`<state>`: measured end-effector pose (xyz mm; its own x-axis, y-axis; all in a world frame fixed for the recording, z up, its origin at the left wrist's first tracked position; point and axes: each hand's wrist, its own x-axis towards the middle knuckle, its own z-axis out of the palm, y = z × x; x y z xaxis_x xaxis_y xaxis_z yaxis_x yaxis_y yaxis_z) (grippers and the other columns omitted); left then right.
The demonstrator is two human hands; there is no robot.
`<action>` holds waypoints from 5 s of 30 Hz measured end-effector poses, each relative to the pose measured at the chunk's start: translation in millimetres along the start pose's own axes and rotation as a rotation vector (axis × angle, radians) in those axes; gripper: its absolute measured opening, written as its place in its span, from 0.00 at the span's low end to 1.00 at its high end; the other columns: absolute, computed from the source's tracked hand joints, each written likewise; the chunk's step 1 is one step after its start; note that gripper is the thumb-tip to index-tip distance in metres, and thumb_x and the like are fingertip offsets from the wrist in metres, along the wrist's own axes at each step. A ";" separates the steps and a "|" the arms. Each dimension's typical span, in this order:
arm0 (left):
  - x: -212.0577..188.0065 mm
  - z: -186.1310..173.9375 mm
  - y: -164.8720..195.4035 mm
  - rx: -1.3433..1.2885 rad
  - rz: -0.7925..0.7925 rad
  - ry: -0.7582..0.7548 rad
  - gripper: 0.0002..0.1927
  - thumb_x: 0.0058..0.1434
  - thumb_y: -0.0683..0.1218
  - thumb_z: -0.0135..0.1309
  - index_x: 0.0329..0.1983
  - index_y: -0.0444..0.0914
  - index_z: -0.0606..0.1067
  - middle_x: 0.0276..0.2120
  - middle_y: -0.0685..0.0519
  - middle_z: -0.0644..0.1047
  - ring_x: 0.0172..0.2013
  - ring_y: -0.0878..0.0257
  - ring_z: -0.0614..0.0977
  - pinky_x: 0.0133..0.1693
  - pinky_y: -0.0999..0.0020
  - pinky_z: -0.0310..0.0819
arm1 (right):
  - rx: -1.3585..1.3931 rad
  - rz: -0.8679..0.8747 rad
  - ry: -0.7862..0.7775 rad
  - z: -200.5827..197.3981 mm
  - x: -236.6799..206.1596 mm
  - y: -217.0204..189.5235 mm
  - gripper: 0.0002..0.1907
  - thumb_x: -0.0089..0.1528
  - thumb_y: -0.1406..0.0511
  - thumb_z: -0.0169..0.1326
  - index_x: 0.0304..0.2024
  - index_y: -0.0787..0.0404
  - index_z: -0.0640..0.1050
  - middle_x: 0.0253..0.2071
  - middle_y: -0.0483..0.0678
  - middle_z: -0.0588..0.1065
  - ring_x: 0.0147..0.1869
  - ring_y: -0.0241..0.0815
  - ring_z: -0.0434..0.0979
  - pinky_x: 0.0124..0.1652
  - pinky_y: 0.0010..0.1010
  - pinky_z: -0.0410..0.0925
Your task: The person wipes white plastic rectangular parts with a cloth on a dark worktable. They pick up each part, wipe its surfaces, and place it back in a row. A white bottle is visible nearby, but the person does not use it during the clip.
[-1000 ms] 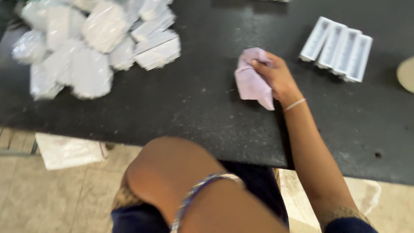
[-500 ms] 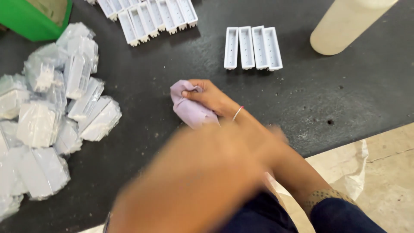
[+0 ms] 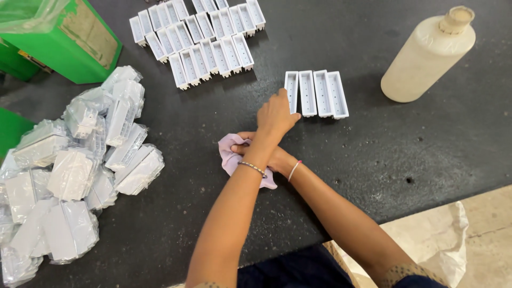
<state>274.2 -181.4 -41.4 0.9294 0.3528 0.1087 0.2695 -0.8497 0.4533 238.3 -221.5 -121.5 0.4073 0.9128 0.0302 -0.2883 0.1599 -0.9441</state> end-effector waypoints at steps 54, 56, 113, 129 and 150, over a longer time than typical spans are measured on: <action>-115.8 -122.7 -282.2 -0.596 -0.216 0.649 0.13 0.69 0.43 0.48 0.54 0.38 0.75 0.47 0.46 0.81 0.51 0.46 0.78 0.51 0.53 0.73 | -1.381 -0.385 0.140 196.4 72.9 -57.3 0.19 0.56 0.78 0.52 0.49 0.63 0.80 0.52 0.53 0.78 0.49 0.58 0.80 0.46 0.40 0.73; -115.2 -124.8 -284.6 -0.566 -0.203 0.645 0.12 0.69 0.42 0.47 0.54 0.38 0.74 0.48 0.45 0.81 0.51 0.46 0.78 0.52 0.53 0.73 | -1.380 -0.432 0.113 192.0 98.4 -53.8 0.19 0.57 0.78 0.52 0.49 0.63 0.80 0.50 0.53 0.78 0.48 0.59 0.80 0.46 0.41 0.73; -157.0 -122.3 -269.7 -0.413 -0.246 0.736 0.16 0.65 0.40 0.51 0.56 0.41 0.77 0.46 0.49 0.79 0.49 0.50 0.77 0.51 0.58 0.74 | -1.604 -0.255 0.216 277.2 -6.1 -53.2 0.15 0.60 0.75 0.55 0.50 0.65 0.80 0.47 0.56 0.74 0.45 0.57 0.78 0.41 0.43 0.71; -154.4 -110.2 -280.8 -0.497 -0.124 0.691 0.15 0.66 0.39 0.49 0.55 0.41 0.77 0.46 0.48 0.80 0.49 0.49 0.78 0.52 0.57 0.75 | -1.525 -0.280 0.323 222.6 -24.1 -48.4 0.14 0.61 0.76 0.57 0.50 0.63 0.82 0.49 0.54 0.77 0.45 0.53 0.80 0.44 0.38 0.72; -167.0 -134.2 -292.4 -0.780 -0.016 0.204 0.23 0.57 0.44 0.59 0.57 0.34 0.76 0.44 0.46 0.76 0.33 0.59 0.82 0.39 0.66 0.80 | -1.388 -0.447 0.264 214.6 39.4 -39.2 0.20 0.58 0.78 0.51 0.53 0.64 0.79 0.55 0.54 0.76 0.53 0.59 0.79 0.49 0.41 0.73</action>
<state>6.3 60.7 -73.3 0.8421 0.4915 0.2219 -0.0411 -0.3518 0.9352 79.7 -111.2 -12.9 0.4230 0.7685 0.4801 0.8774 -0.2151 -0.4289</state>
